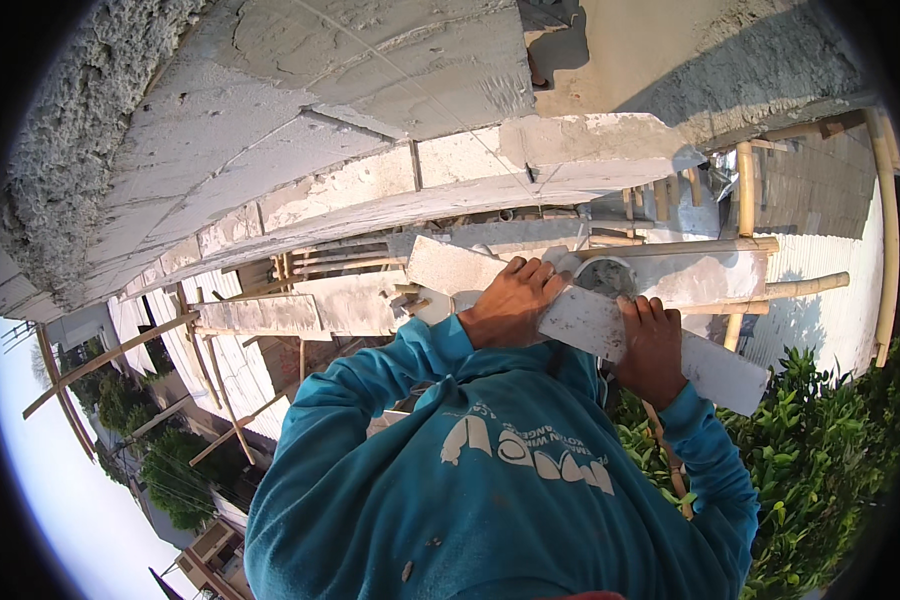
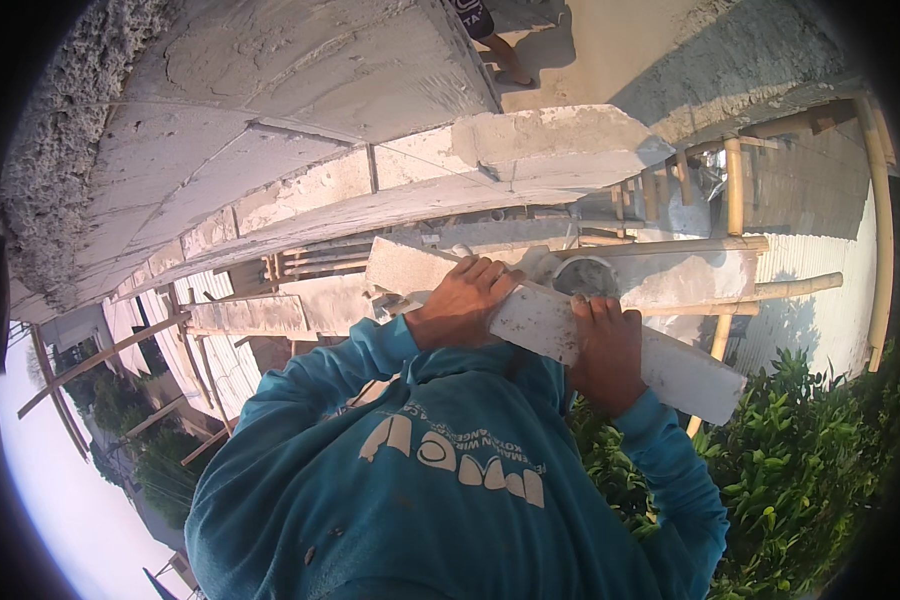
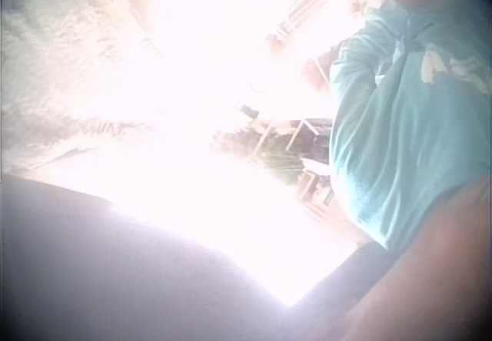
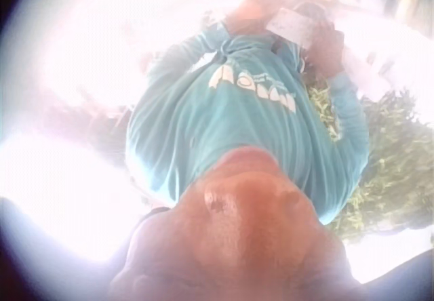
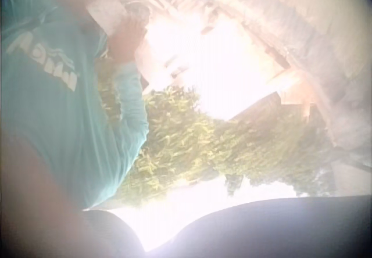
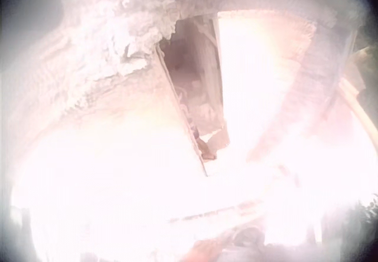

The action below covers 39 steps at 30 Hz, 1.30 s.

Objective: The person scoops mortar from a bucket with a trowel, spreads it onto a white rectangular board, and applies it to a curved wall surface. The person repeatedly smooths the mortar on the wall and occasionally scrapes excess back into the bucket.

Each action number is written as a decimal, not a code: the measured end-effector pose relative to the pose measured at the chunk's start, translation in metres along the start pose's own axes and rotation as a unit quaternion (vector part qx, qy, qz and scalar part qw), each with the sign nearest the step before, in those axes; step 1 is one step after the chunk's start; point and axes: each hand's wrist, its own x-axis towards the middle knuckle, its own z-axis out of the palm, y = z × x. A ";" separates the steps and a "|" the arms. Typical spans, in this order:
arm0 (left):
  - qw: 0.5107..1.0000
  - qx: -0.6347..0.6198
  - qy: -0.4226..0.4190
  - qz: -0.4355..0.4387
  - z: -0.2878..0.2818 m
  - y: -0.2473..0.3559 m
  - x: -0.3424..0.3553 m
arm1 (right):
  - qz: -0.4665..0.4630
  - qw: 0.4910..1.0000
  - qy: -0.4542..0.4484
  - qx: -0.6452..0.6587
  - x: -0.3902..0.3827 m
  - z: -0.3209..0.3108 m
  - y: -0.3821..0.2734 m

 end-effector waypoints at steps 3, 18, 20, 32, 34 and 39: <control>0.997 0.025 0.052 -0.048 -0.012 -0.006 -0.044 | -0.085 0.996 -0.002 0.003 0.023 0.009 -0.013; 0.844 0.226 0.141 -0.465 -0.161 0.100 -0.265 | -0.493 0.851 0.067 0.170 0.125 0.005 -0.247; 0.814 0.248 0.170 -0.497 -0.161 0.115 -0.288 | -0.536 0.824 0.071 0.169 0.130 0.002 -0.277; 0.763 0.232 0.252 -0.548 -0.164 0.102 -0.326 | -0.636 0.766 0.054 0.070 0.170 -0.038 -0.337; 0.783 0.223 0.257 -0.520 -0.169 0.080 -0.322 | -0.607 0.789 0.080 0.042 0.178 -0.044 -0.328; 0.816 0.220 0.270 -0.461 -0.179 0.037 -0.308 | -0.572 0.813 0.110 0.012 0.206 -0.048 -0.317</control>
